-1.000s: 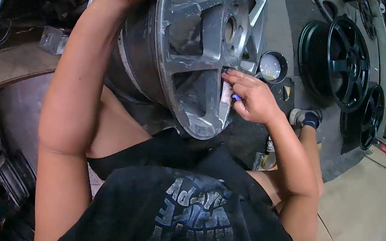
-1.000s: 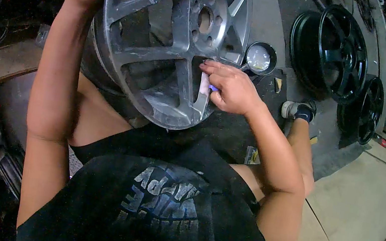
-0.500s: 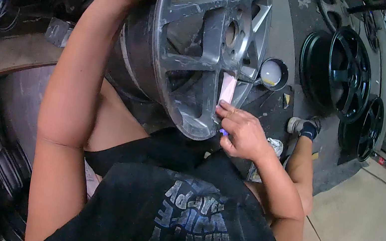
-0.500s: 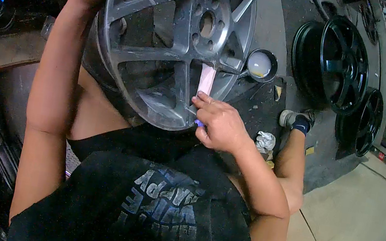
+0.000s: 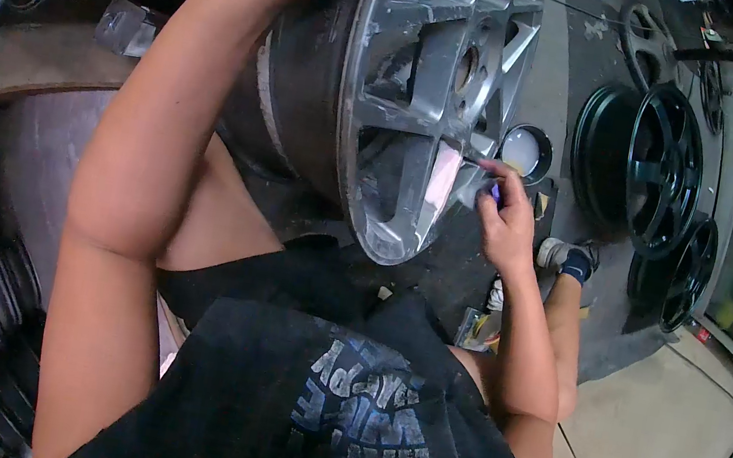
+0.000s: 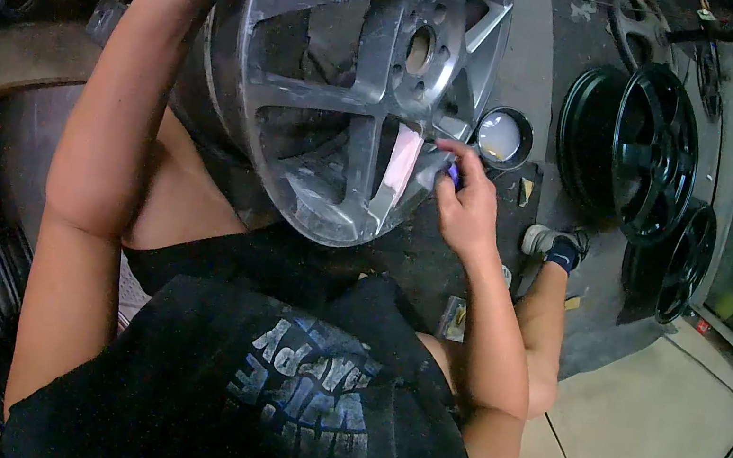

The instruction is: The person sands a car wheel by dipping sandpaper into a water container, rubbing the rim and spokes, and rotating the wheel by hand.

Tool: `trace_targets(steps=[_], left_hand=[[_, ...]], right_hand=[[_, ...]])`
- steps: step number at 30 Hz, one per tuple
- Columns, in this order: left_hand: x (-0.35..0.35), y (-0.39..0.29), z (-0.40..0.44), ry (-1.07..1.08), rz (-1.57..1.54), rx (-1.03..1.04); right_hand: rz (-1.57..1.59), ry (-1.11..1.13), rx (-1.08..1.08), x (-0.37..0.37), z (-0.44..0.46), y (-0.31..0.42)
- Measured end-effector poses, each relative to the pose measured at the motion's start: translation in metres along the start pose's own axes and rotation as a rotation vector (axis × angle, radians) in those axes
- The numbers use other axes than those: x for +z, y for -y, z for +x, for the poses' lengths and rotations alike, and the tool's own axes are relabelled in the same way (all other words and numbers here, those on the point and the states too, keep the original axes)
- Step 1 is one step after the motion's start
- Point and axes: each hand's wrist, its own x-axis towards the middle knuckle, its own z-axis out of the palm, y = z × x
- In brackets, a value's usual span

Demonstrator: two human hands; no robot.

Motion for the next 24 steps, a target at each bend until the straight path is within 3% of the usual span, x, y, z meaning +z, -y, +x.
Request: trace_targets(steps=[2, 3, 6, 18, 20, 21, 23, 24], left_hand=[[0.0, 0.001, 0.0, 0.008, 0.001, 0.021], [0.0, 0.001, -0.001, 0.004, 0.0, 0.018], [0.001, 0.001, -0.001, 0.015, -0.014, 0.073], [0.002, -0.003, -0.002, -0.004, -0.005, 0.009], [0.003, -0.005, -0.002, -0.031, -0.004, -0.031], [0.004, -0.003, 0.0, -0.028, -0.011, -0.026], [0.004, 0.003, 0.003, -0.013, -0.019, 0.04], [0.005, 0.006, 0.004, -0.014, -0.025, 0.048]], right_hand=[[-0.217, 0.291, -0.05, -0.005, 0.006, 0.009], [-0.425, 0.252, -0.224, -0.002, 0.005, 0.005], [-0.57, 0.38, -0.122, -0.004, 0.006, 0.011], [-0.554, 0.557, -0.228, 0.003, -0.03, 0.02], [-0.243, 0.426, -0.367, 0.008, -0.031, 0.014], [-0.249, 0.421, -0.364, 0.007, -0.03, 0.018], [-0.184, 0.258, 0.033, 0.008, -0.026, 0.029], [-0.193, 0.253, 0.032, 0.013, -0.024, 0.028]])
